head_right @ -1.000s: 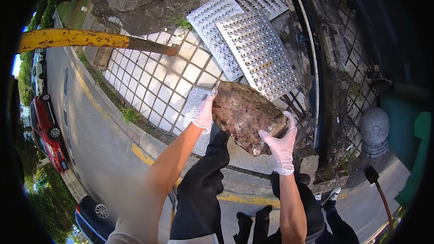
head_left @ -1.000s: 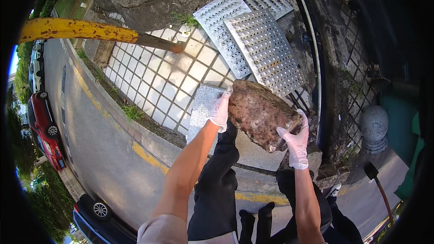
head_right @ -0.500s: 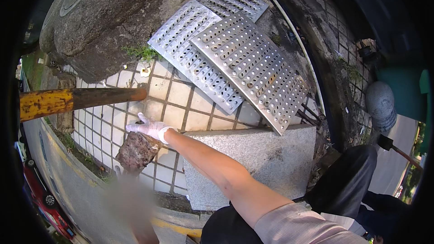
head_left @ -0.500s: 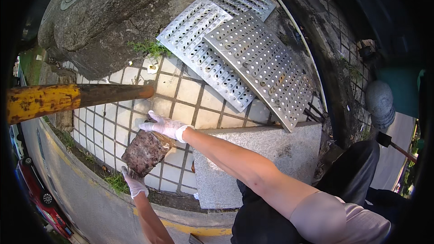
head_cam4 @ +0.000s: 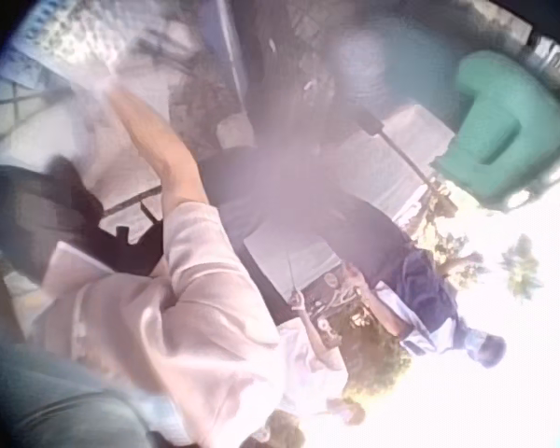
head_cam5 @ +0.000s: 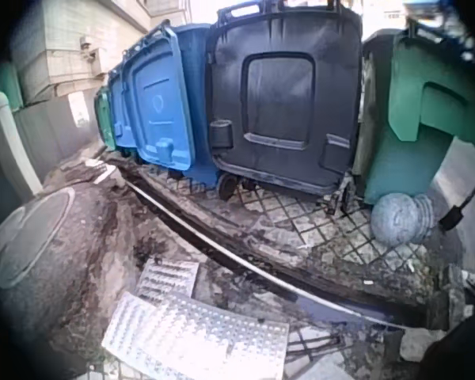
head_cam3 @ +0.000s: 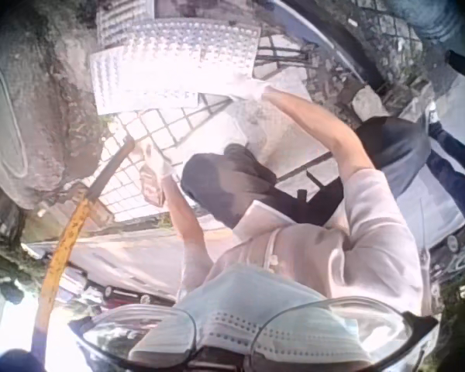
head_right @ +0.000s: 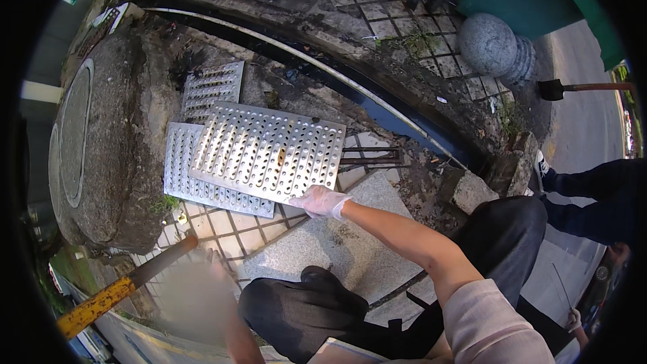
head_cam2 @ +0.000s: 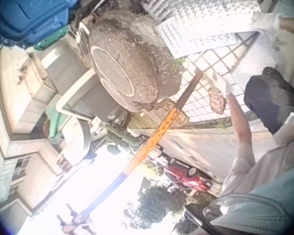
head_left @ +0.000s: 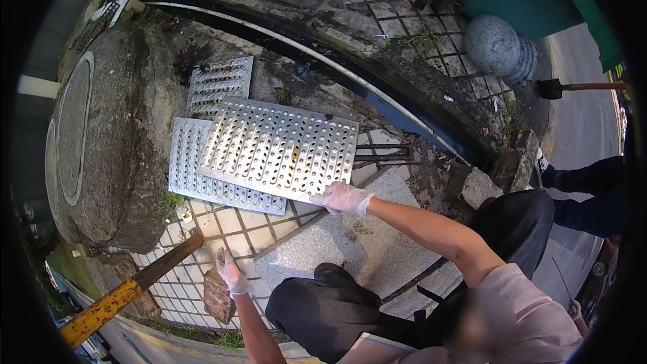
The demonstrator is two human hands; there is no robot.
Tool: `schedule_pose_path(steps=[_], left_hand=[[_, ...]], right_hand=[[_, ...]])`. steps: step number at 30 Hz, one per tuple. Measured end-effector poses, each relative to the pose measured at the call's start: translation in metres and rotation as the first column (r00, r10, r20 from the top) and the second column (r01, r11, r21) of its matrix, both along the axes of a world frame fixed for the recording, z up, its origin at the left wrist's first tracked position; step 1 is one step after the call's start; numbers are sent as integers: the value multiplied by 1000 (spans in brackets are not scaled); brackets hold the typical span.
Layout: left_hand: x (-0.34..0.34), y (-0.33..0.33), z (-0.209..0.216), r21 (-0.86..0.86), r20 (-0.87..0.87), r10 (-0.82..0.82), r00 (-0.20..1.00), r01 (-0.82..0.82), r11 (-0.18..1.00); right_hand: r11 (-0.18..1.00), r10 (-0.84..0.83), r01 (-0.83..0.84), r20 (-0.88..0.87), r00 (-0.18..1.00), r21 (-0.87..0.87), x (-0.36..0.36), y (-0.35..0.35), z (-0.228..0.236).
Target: The person removes debris from a roadside drain channel by hand, then positions and secures metal drain grates over the opening. They also handle bricks and a metal rod to adjust the grate placement and ensure a flush fit with the surrounding pavement.
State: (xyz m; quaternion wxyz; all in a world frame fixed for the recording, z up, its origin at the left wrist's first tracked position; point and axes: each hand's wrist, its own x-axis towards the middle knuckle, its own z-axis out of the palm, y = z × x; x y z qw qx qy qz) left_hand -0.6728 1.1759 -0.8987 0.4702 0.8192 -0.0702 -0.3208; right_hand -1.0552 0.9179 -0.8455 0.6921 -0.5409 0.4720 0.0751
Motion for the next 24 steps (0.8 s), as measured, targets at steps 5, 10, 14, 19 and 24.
schedule_pose_path(steps=[5, 10, 14, 19, 24], left_hand=[[-106, -146, 24, 190, -222, -219, 950, 262, 946], [-124, -182, 3, 347, -267, -196, 943, 284, 894], [-204, -214, -50, 479, -215, -7, 977, 112, 871], [-150, -214, -92, 81, -390, 86, 917, -58, 995], [-193, -222, -71, -154, -521, -115, 846, 39, 987]], right_hand=[[945, -78, -44, -351, 933, -326, -228, -73, 11], [929, 130, -295, -549, 826, -224, -397, -113, 44], [831, 214, -490, -664, 717, -261, -537, -90, 30], [950, 33, -228, -656, 754, -214, -571, -44, 28], [994, 1, -69, -641, 768, -82, -577, 13, 35]])
